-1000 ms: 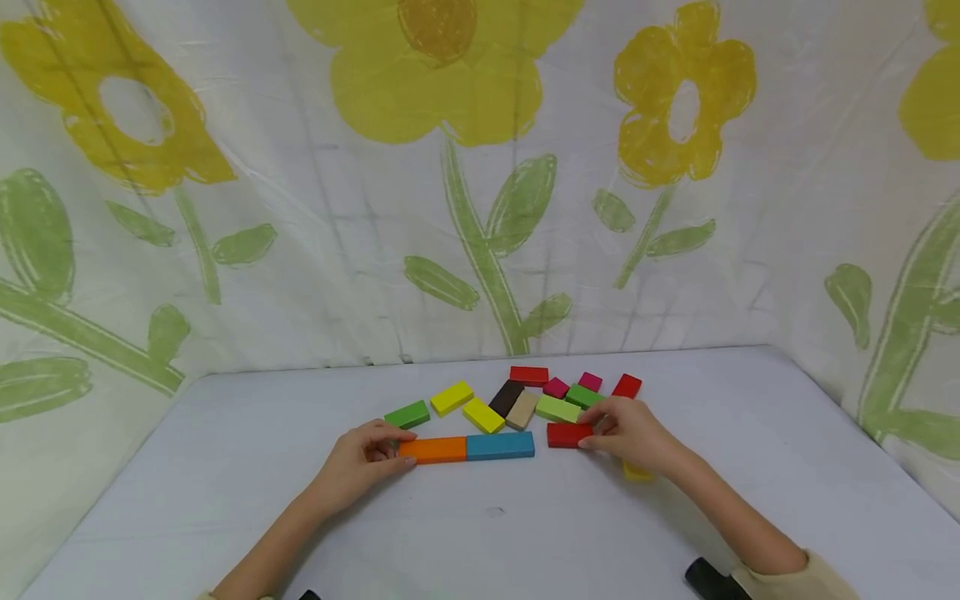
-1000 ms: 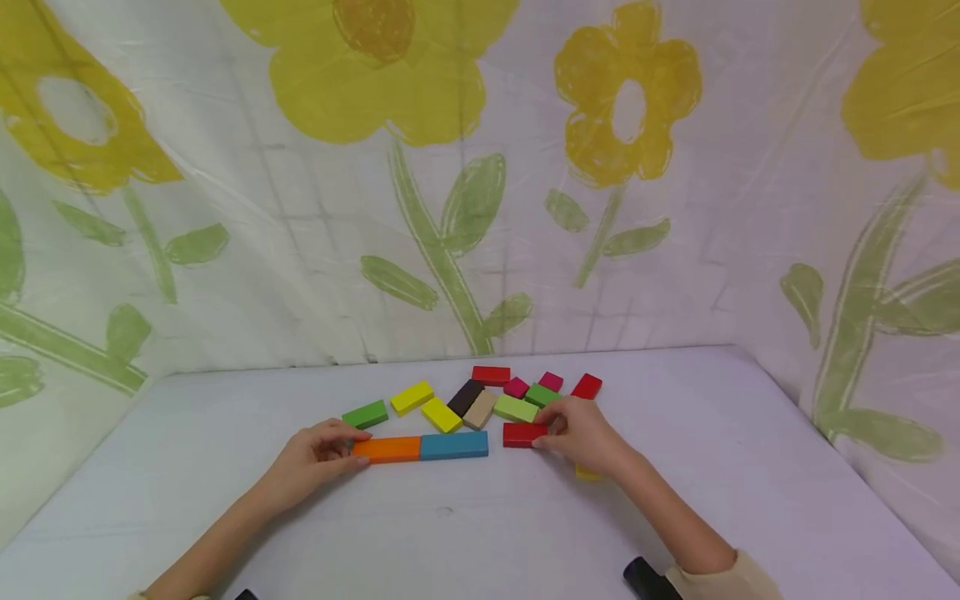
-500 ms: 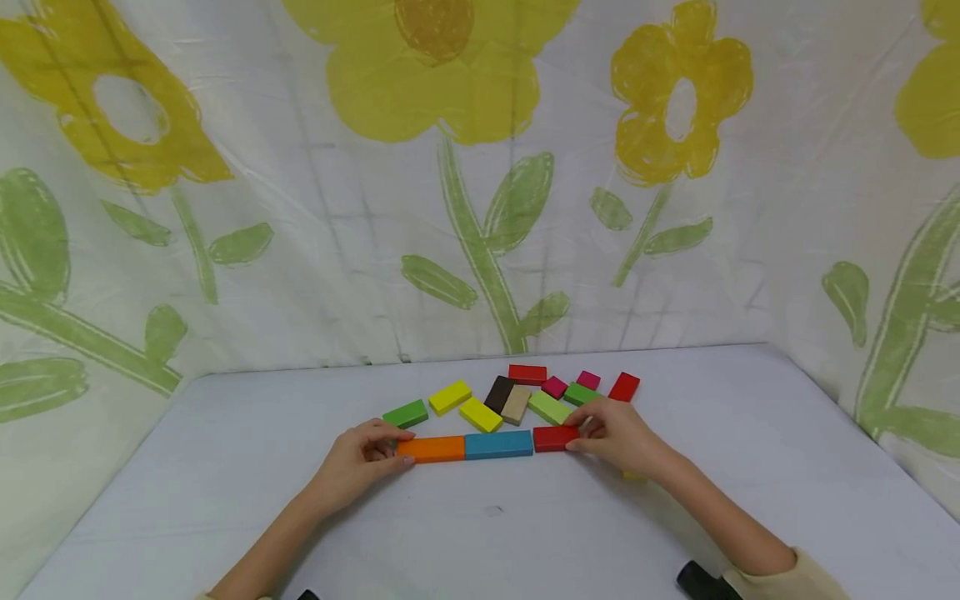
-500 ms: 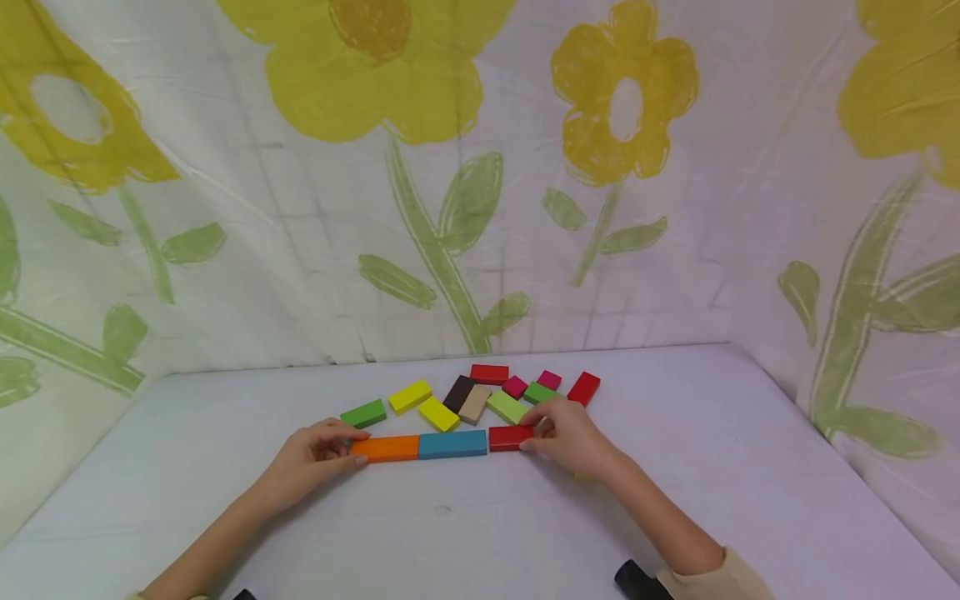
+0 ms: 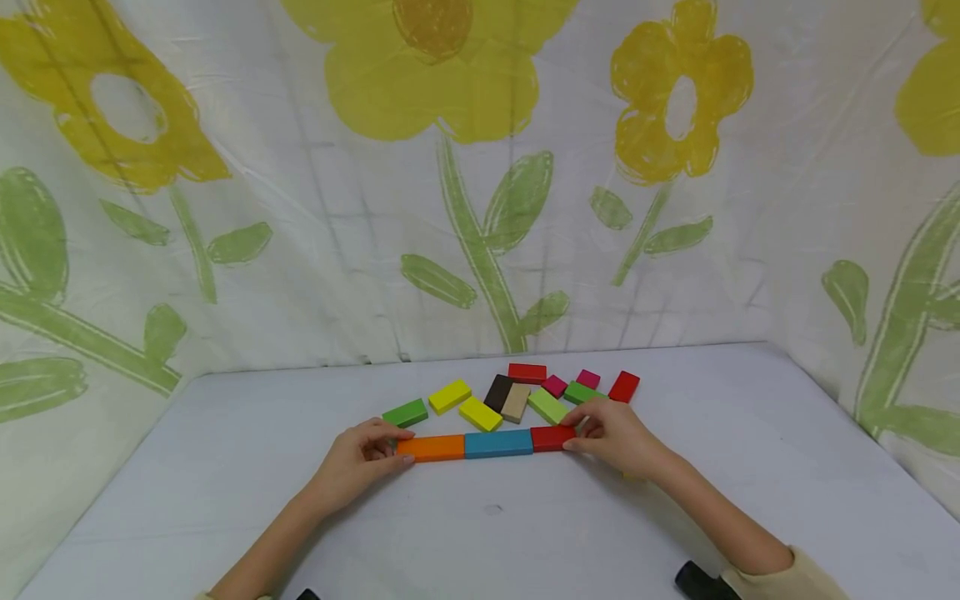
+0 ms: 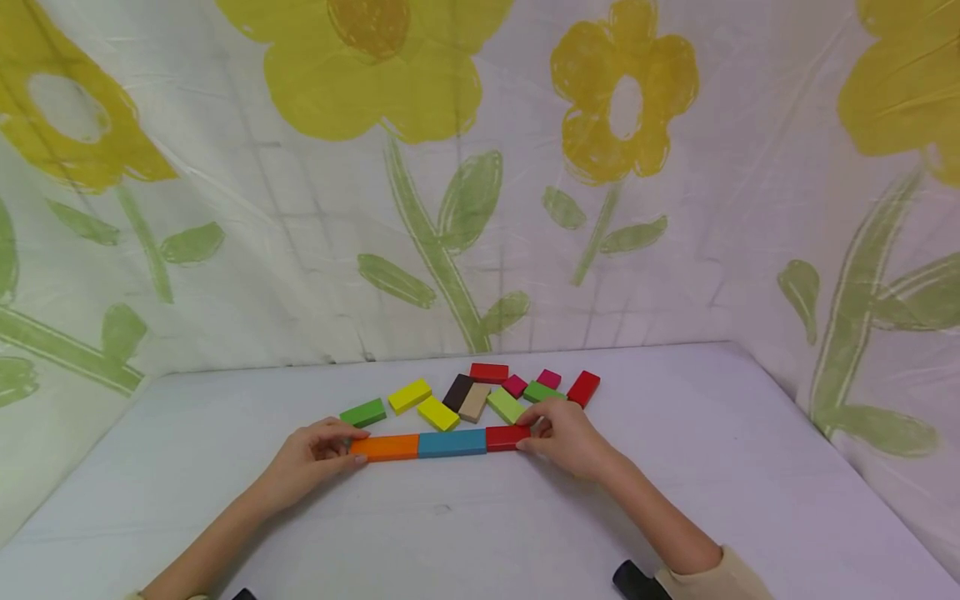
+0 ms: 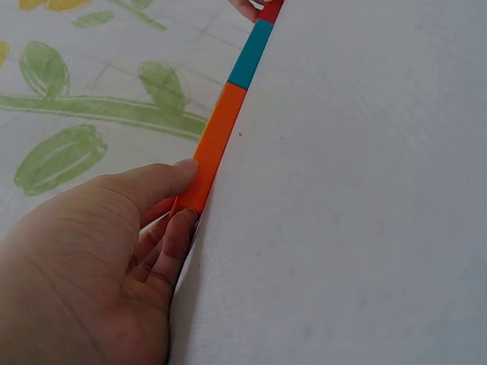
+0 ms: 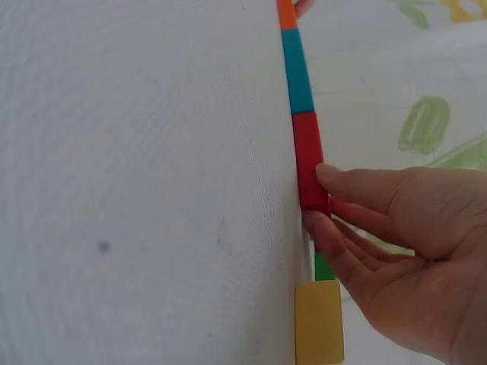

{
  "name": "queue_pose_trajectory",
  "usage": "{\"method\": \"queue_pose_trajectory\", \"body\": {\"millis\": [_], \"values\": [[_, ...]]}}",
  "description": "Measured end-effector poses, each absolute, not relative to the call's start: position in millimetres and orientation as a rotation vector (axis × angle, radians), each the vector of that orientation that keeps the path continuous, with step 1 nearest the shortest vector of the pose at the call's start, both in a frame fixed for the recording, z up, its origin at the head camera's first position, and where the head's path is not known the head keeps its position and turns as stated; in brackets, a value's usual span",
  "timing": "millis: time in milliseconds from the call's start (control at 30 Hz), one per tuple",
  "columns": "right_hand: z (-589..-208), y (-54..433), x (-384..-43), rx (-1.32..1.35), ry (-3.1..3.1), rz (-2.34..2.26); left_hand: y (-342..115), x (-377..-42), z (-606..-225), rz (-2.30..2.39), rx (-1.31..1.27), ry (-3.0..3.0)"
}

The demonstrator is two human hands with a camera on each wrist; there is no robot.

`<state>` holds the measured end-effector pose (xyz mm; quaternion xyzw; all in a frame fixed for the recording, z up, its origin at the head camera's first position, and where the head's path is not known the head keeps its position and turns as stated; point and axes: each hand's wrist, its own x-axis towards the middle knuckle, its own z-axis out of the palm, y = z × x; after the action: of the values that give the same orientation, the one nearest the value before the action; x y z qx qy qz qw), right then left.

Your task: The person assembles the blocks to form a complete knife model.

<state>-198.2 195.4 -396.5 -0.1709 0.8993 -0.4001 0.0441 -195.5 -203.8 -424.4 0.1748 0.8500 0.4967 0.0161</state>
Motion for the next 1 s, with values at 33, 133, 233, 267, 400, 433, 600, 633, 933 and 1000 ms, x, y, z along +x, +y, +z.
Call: {"method": "queue_pose_trajectory", "body": {"millis": [33,133,233,267,400,433,600,633,933,1000], "values": [[-396.4,195.2,-198.2,-0.52,2.747,-1.223,-203.8,-195.5,-424.5,1.546,0.548,2.642],[-395.6,194.9,-198.1,-0.518,2.743,-1.221,-204.0,-195.5,-424.4,1.552,0.556,2.639],[-395.0,194.9,-197.8,-0.516,2.742,-1.217,-204.1,-195.3,-424.7,1.563,0.56,2.635],[-394.8,194.9,-197.7,-0.514,2.74,-1.217,-204.2,-195.3,-424.8,1.561,0.557,2.637],[-395.2,195.0,-197.5,-0.508,2.738,-1.218,-204.4,-195.6,-425.5,1.552,0.559,2.649],[-395.4,195.0,-197.6,-0.508,2.736,-1.219,-204.5,-195.8,-425.7,1.55,0.56,2.651],[-396.6,195.3,-198.3,-0.519,2.734,-1.226,-204.2,-196.2,-426.0,1.55,0.557,2.655],[-396.9,195.4,-198.4,-0.523,2.735,-1.226,-204.2,-196.2,-425.9,1.552,0.557,2.654],[-397.9,195.4,-197.5,-0.56,2.734,-1.235,-204.3,-195.2,-423.9,1.561,0.547,2.633],[-397.3,195.6,-197.4,-0.56,2.733,-1.233,-204.1,-195.1,-424.0,1.563,0.55,2.628]]}}
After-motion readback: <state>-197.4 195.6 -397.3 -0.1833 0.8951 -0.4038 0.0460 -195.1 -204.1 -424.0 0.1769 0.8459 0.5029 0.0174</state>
